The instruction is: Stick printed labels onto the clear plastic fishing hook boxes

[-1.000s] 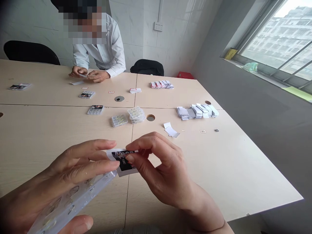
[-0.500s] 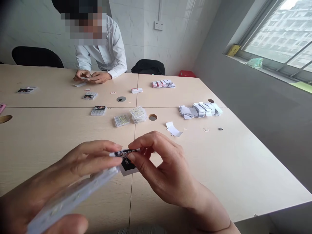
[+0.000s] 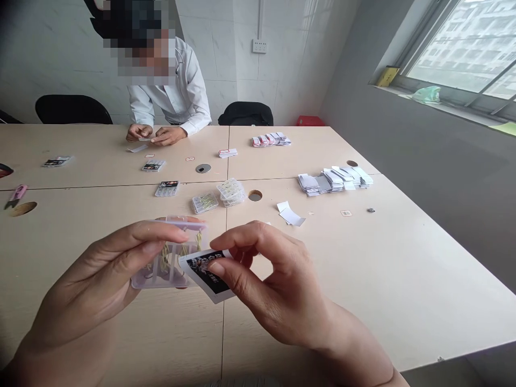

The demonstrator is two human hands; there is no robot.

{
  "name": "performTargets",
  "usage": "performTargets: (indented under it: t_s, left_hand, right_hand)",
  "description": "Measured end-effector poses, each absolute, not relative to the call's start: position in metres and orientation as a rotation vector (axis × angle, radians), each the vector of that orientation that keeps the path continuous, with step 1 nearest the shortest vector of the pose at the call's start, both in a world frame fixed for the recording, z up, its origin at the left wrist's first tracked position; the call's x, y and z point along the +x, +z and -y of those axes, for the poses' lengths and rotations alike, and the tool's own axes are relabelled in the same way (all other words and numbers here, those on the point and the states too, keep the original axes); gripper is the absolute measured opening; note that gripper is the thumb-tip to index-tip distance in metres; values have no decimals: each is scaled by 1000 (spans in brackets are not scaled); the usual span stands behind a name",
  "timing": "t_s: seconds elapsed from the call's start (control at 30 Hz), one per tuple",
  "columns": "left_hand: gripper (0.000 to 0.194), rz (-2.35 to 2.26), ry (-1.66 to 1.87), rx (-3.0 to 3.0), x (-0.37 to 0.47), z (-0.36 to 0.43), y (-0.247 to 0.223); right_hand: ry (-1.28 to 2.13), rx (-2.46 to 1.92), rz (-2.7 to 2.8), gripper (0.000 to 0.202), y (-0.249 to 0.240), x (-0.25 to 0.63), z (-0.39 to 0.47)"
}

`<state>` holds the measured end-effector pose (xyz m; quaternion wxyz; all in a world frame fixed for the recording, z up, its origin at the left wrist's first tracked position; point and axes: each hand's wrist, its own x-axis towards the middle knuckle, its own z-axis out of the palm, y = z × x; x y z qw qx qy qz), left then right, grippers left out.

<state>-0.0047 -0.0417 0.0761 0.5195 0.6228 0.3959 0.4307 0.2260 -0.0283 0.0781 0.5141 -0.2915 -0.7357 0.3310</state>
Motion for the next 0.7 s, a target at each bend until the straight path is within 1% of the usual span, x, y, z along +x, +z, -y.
performTargets:
  t_s: [0.13,0.23,0.37,0.5,0.57,0.7]
  left_hand:
    - [34,-845,970,1529,-7,40,70]
    - [29,-750,861,1487,-7,37,68]
    - [19,-750,808,1410,-6,35,70]
    - [18,-751,779,1426,-2,35,74]
    - [18,-749,804,1427,0,35,75]
    - [12,-863,892,1508,5,40,74]
  right_hand:
    - [782,-723,1815,20,76,225,27]
    - [800,-715,1830,23,74,224,26]
    - [798,-712,1861,24,72,223,25]
    - [772,-714,1864,27,70,221,24]
    - [653,-738,1849,23,68,220,24]
    - [220,-776,1869,23,69,218,28]
